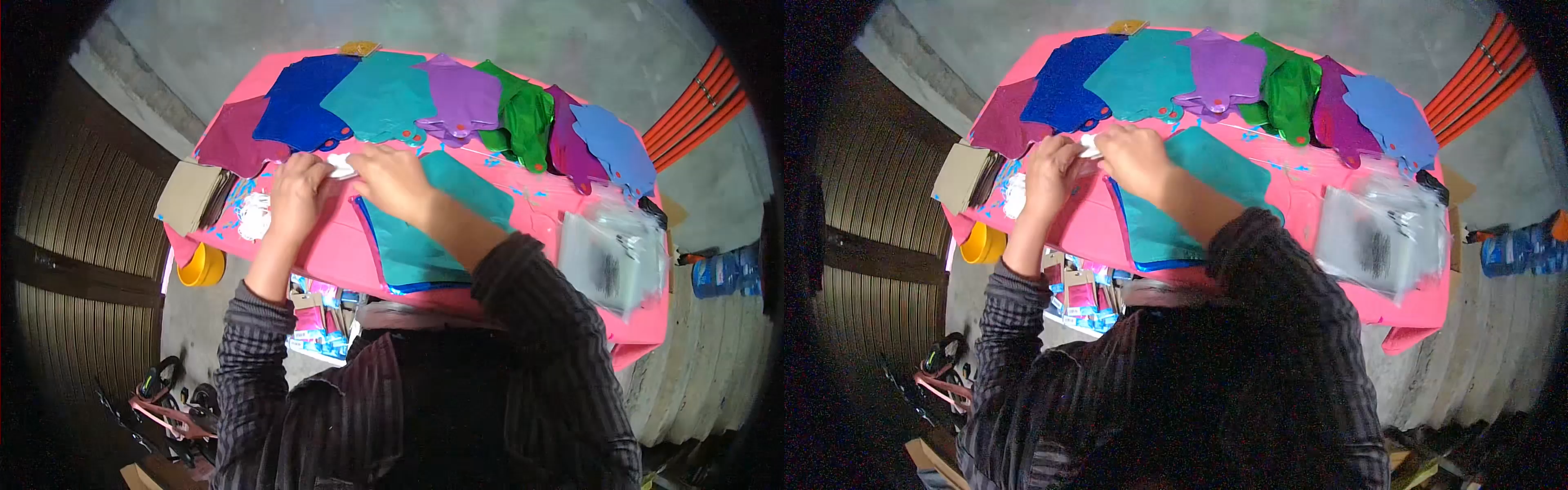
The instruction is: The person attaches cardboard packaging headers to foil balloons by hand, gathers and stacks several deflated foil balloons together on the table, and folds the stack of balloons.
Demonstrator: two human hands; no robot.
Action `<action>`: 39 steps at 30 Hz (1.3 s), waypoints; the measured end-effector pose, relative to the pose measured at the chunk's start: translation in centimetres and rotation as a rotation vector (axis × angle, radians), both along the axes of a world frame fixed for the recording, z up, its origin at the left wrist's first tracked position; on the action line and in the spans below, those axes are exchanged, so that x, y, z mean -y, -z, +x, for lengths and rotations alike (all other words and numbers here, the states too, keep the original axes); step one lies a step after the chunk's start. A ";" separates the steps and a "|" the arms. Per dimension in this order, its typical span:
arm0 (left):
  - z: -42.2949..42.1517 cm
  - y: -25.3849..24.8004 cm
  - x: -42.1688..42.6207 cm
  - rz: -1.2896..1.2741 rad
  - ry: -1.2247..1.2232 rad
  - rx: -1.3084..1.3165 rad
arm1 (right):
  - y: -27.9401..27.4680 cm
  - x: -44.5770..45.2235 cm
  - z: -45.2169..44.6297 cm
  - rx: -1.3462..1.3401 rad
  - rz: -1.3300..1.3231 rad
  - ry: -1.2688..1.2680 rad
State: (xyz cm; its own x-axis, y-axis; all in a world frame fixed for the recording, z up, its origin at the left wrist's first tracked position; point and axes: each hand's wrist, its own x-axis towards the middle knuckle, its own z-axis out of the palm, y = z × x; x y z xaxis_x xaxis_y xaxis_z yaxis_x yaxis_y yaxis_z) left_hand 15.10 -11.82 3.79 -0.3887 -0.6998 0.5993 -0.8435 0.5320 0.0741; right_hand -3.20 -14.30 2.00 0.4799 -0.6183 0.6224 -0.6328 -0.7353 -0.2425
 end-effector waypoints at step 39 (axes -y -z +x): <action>-11.2 4.5 12.9 0.420 -0.030 0.129 | 3.9 10.5 -15.1 -0.292 0.084 0.454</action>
State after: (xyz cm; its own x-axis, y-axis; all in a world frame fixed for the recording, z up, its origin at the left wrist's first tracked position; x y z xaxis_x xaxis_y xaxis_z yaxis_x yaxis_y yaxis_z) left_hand 3.90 -24.72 -0.72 -0.4175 -0.8846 0.2078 -0.8747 0.4532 0.1718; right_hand -18.34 -24.84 -1.93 0.2987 -0.8457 0.4423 -0.9321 -0.3581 -0.0551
